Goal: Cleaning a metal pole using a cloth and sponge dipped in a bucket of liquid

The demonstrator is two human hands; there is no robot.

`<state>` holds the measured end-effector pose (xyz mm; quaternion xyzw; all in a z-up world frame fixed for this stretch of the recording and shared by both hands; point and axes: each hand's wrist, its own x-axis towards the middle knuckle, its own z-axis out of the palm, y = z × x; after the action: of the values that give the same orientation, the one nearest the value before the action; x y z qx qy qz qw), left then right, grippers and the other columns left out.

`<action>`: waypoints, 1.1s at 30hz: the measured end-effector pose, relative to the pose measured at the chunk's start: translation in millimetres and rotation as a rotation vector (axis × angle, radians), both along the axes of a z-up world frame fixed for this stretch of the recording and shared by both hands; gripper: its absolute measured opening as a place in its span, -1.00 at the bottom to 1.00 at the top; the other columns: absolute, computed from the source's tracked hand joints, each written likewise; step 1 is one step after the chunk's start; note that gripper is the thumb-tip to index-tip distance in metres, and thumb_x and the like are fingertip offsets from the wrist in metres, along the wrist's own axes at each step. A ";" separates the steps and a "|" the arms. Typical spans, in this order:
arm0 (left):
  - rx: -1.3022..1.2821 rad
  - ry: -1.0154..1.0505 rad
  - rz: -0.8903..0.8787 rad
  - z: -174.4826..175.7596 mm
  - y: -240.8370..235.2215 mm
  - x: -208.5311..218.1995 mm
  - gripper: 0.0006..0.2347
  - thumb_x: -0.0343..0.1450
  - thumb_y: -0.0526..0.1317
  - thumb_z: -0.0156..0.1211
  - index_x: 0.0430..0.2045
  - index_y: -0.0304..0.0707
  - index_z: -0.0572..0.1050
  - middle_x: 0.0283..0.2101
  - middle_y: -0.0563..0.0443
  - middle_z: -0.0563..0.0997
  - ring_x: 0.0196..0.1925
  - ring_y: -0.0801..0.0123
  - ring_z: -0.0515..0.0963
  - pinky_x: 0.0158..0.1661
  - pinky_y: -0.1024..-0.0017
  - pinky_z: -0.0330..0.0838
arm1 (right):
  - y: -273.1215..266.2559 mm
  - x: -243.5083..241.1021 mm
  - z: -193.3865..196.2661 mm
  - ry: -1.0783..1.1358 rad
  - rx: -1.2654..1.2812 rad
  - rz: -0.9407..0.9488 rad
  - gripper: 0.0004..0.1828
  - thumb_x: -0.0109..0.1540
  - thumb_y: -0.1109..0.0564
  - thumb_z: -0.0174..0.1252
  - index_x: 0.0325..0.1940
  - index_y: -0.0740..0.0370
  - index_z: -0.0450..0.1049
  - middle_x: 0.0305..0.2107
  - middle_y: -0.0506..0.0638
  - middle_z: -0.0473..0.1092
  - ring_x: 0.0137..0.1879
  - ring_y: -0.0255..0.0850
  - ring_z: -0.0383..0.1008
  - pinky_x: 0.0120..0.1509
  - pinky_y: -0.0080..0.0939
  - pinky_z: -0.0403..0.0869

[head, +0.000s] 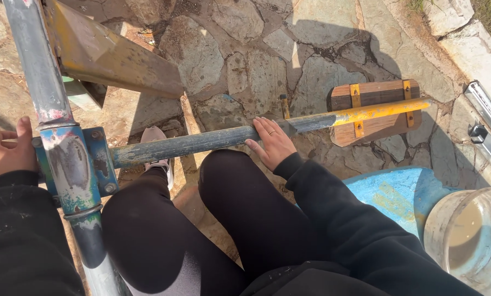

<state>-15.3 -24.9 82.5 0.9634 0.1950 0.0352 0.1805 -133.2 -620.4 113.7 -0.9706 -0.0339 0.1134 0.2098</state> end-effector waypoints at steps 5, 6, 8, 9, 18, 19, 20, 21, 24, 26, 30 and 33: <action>0.056 -0.004 -0.057 11.6 0.8 1.9 -0.49 0.88 0.21 0.32 -0.25 -0.26 0.65 -0.43 -0.06 0.65 -0.48 0.18 0.63 -0.52 0.18 0.45 | -113.2 3.7 -8.7 0.059 -0.142 -0.062 -0.21 0.44 -0.37 -0.35 0.42 0.25 0.36 0.33 0.18 0.32 0.44 0.06 0.26 0.50 0.08 0.16; 0.030 -0.001 -0.055 12.1 0.9 2.9 -0.48 0.88 0.23 0.31 -0.24 -0.25 0.64 -0.43 -0.04 0.63 -0.49 0.18 0.61 -0.53 0.16 0.42 | -135.2 5.2 -7.6 0.082 -0.212 -0.014 -0.28 0.46 -0.32 -0.36 0.38 0.18 0.42 0.29 0.10 0.38 0.43 -0.05 0.29 0.45 0.02 0.16; 0.004 0.020 -0.048 5.8 3.6 -6.0 -0.48 0.87 0.24 0.30 -0.23 -0.25 0.62 -0.43 -0.03 0.60 -0.49 0.18 0.59 -0.53 0.14 0.39 | -154.0 2.2 -1.4 0.121 -0.282 0.042 -0.34 0.48 -0.26 -0.37 0.34 0.11 0.48 0.26 0.01 0.43 0.42 -0.16 0.33 0.41 -0.04 0.16; 0.004 0.005 -0.066 0.7 5.1 -9.3 -0.50 0.88 0.24 0.33 -0.20 -0.23 0.63 -0.41 0.01 0.61 -0.45 0.18 0.61 -0.48 0.17 0.41 | -151.2 0.0 4.9 0.198 -0.259 -0.038 -0.28 0.48 -0.39 -0.38 0.43 0.05 0.39 0.33 0.05 0.35 0.52 -0.06 0.18 0.56 -0.01 0.02; -0.089 -0.015 -0.042 8.7 -0.6 -4.7 -0.52 0.87 0.24 0.31 -0.13 -0.21 0.55 -0.34 0.00 0.62 -0.39 0.16 0.63 -0.45 0.16 0.42 | -120.4 42.5 -19.7 0.488 -0.361 -0.200 0.04 0.33 -0.68 -0.63 -0.02 0.31 0.33 -0.04 0.27 0.31 0.15 0.10 0.26 0.32 0.05 0.15; -0.139 0.014 0.001 10.8 -6.0 -0.9 -0.51 0.86 0.24 0.26 -0.15 -0.24 0.51 -0.33 -0.06 0.61 -0.44 0.16 0.61 -0.53 0.10 0.40 | -97.3 59.5 -5.6 0.572 -0.377 -0.141 0.09 0.27 -0.64 -0.74 -0.51 0.27 0.41 -0.50 0.23 0.42 -0.29 0.12 0.46 -0.05 0.11 0.37; -0.142 0.010 -0.007 8.0 -7.2 3.4 -0.51 0.86 0.24 0.26 -0.15 -0.24 0.51 -0.33 -0.06 0.61 -0.44 0.16 0.61 -0.53 0.10 0.40 | -73.7 57.6 -1.2 0.570 -0.377 -0.150 0.09 0.27 -0.64 -0.74 -0.51 0.27 0.41 -0.50 0.23 0.42 -0.29 0.12 0.46 -0.05 0.11 0.37; -0.094 -0.007 -0.026 6.0 -4.2 1.3 -0.52 0.87 0.22 0.27 -0.15 -0.26 0.54 -0.33 -0.09 0.63 -0.44 0.15 0.62 -0.54 0.11 0.42 | -46.7 58.5 1.4 0.519 -0.174 -0.024 0.01 0.28 -0.60 -0.69 -0.08 0.25 0.41 -0.13 0.20 0.41 0.02 0.10 0.42 0.15 0.10 0.34; -0.038 -0.008 -0.032 1.8 10.4 -9.8 -0.52 0.88 0.21 0.29 -0.15 -0.27 0.57 -0.33 -0.11 0.65 -0.45 0.13 0.63 -0.54 0.11 0.44 | -24.7 51.6 -2.8 0.471 0.062 0.101 0.01 0.32 -0.50 -0.65 0.45 0.24 0.26 0.36 0.15 0.24 0.47 -0.01 0.18 0.50 -0.01 0.13; -0.036 -0.003 -0.023 0.2 16.9 -10.2 -0.52 0.88 0.22 0.29 -0.15 -0.26 0.56 -0.33 -0.10 0.64 -0.45 0.13 0.63 -0.54 0.11 0.44 | -63.2 43.6 -17.2 0.468 0.088 0.095 -0.05 0.36 -0.45 -0.66 0.55 0.23 0.10 0.49 0.14 0.07 0.62 -0.10 -0.02 0.63 -0.10 -0.05; -0.043 -0.006 0.005 -2.9 21.9 -5.2 -0.51 0.87 0.24 0.29 -0.16 -0.22 0.54 -0.34 -0.06 0.62 -0.45 0.14 0.61 -0.54 0.09 0.41 | -145.2 22.3 -45.4 0.370 -0.267 -0.270 0.07 0.35 -0.55 -0.60 0.50 0.39 0.13 0.47 0.32 0.05 0.62 0.10 -0.08 0.65 0.09 -0.12; -0.055 0.000 0.008 -8.4 11.2 -0.9 -0.51 0.87 0.26 0.29 -0.17 -0.20 0.52 -0.35 -0.03 0.60 -0.45 0.15 0.60 -0.54 0.08 0.40 | -95.1 13.2 -46.6 0.128 -0.288 -0.269 0.00 0.39 -0.53 -0.50 0.30 0.46 0.29 0.21 0.39 0.27 0.39 0.19 0.15 0.49 0.14 0.06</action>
<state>-16.2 -13.8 74.2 0.9573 0.1996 0.0308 0.2067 -120.0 -715.6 67.1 -0.9771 0.1262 0.1495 0.0840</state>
